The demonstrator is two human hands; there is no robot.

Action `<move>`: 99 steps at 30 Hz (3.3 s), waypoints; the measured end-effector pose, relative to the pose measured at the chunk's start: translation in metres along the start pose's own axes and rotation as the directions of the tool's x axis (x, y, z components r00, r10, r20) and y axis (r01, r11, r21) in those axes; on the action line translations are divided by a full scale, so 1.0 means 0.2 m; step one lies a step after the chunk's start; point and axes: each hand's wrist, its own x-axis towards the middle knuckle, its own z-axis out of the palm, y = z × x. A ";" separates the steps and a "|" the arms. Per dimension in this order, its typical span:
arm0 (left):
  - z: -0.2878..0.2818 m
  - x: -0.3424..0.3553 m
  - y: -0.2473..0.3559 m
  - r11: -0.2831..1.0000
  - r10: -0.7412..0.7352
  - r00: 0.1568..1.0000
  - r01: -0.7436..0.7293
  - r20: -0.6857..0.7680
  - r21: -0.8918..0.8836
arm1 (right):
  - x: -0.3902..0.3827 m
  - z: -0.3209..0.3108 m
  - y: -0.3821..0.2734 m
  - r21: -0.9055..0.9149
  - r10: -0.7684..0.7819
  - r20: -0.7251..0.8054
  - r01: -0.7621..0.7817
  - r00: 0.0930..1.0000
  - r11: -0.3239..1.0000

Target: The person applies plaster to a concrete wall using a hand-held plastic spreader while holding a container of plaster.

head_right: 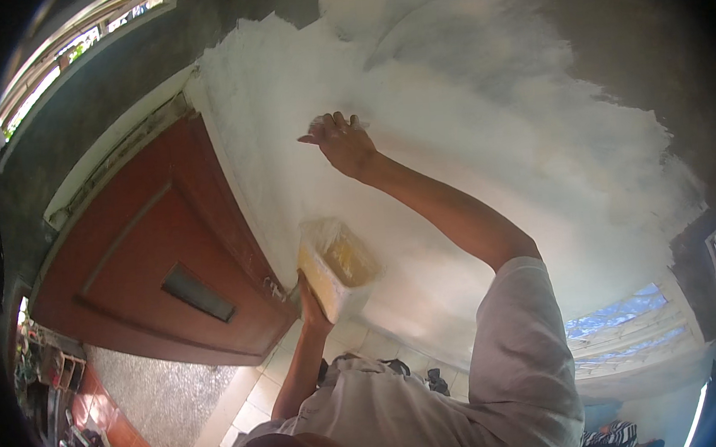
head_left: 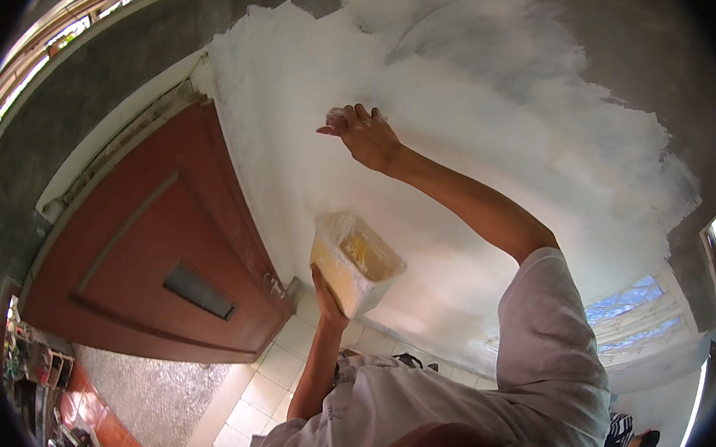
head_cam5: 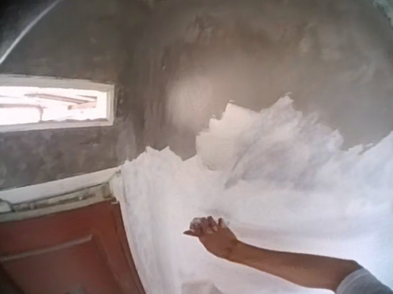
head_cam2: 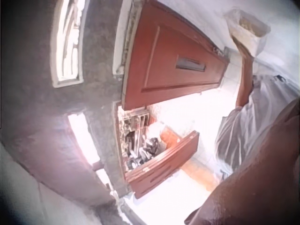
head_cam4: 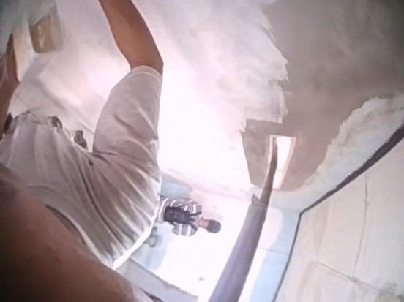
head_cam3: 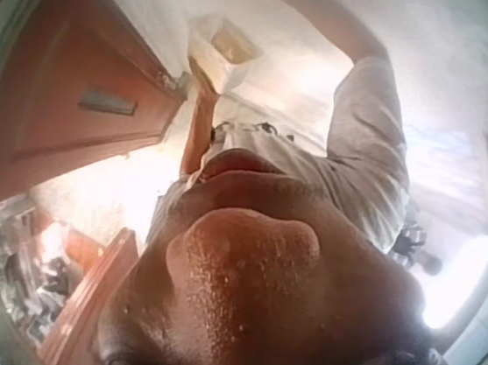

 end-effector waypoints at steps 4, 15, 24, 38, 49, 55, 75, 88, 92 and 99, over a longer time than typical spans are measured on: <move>0.05 -0.01 0.01 1.000 0.014 1.000 -0.013 0.024 -0.013 | 0.02 -0.51 0.39 -0.123 0.252 -0.575 -0.387 0.779 0.914; 0.04 0.10 -0.02 0.995 0.008 0.999 -0.012 0.042 0.097 | 0.18 -0.61 0.58 -0.229 0.346 -0.730 -0.688 0.589 0.689; -0.01 0.01 0.03 0.987 0.047 0.990 -0.066 0.129 0.146 | 0.03 0.23 -0.15 0.147 0.051 -0.052 -0.043 0.997 0.988; 0.09 0.09 -0.04 0.998 0.031 1.000 -0.031 0.003 0.052 | 0.21 0.39 0.13 -0.497 -0.187 -0.509 -0.109 0.840 0.861; 0.03 0.06 0.05 0.995 0.102 0.995 -0.102 -0.010 0.023 | 0.32 -0.85 0.48 -0.242 0.090 -0.743 -0.391 0.664 0.888; 0.07 0.09 0.03 0.995 0.084 0.995 -0.087 0.049 0.043 | 0.49 -0.98 0.85 -0.222 0.178 -0.822 -0.593 0.541 0.774; 0.08 -0.03 0.07 0.996 0.089 0.996 -0.089 -0.026 0.007 | 0.48 -0.46 0.31 -0.333 -0.102 -0.706 -0.202 0.701 0.921; 0.04 -0.01 0.03 1.000 0.001 1.000 -0.001 0.030 -0.003 | 0.05 0.05 -0.07 0.054 -0.039 -0.039 0.041 0.998 0.998; 0.08 -0.01 0.02 1.000 -0.003 1.000 0.003 0.030 0.010 | 0.18 -0.72 0.40 -0.200 0.079 -0.614 -0.252 0.785 0.947; 0.02 0.05 -0.01 0.997 0.007 0.999 -0.010 0.037 0.078 | 0.27 -0.95 0.99 -0.420 -0.024 -0.847 -0.640 0.532 0.643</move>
